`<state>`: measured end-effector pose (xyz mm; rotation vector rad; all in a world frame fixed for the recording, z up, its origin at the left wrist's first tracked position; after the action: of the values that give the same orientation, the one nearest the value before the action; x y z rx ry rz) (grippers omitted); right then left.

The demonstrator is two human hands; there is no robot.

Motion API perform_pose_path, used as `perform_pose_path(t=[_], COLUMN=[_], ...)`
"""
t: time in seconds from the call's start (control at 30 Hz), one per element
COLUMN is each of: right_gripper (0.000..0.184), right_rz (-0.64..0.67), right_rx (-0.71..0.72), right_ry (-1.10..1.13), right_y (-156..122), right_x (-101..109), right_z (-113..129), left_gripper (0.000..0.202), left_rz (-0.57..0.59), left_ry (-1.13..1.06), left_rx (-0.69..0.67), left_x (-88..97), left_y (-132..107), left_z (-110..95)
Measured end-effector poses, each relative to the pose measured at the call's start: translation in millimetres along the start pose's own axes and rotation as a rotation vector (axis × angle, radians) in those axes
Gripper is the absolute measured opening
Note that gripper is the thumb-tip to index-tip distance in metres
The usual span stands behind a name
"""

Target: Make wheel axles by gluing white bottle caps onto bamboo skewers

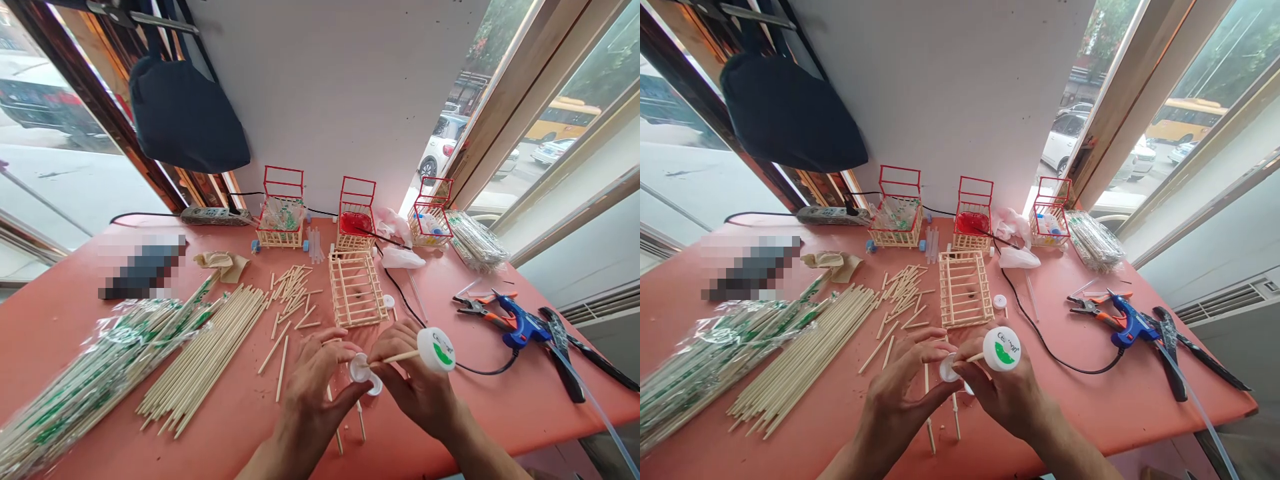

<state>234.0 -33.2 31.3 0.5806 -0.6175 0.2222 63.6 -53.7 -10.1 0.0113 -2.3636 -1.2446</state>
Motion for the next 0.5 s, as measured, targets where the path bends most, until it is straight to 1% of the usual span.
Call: perform_pose_path(t=[0.13, 0.3, 0.5], right_gripper=[0.01, 0.012, 0.014], right_rz=[0.006, 0.023, 0.033], right_rx=[-0.009, -0.018, -0.019], right_ry=[0.011, 0.016, 0.005], right_y=[0.9, 0.6, 1.4], right_x=[0.4, -0.1, -0.2], right_z=[0.2, -0.1, 0.3], left_gripper=[0.019, 0.017, 0.017], left_rz=[0.007, -0.02, -0.023], left_ry=[0.01, 0.007, 0.001], left_rx=[-0.009, -0.01, -0.001], left_x=[1.2, 0.6, -1.4], left_y=[1.8, 1.7, -0.4], left_z=[-0.6, -0.6, 0.5])
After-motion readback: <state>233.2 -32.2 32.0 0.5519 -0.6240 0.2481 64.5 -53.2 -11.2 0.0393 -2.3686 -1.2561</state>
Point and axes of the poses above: each hand's wrist, its own y-axis towards the middle knuckle, its own x-axis out of the back of the hand, z = x × y, the point moved 3 cm from there along y, towards the middle knuckle, and after that the axes turned 15 degrees about -x, right-handed, at the moved point
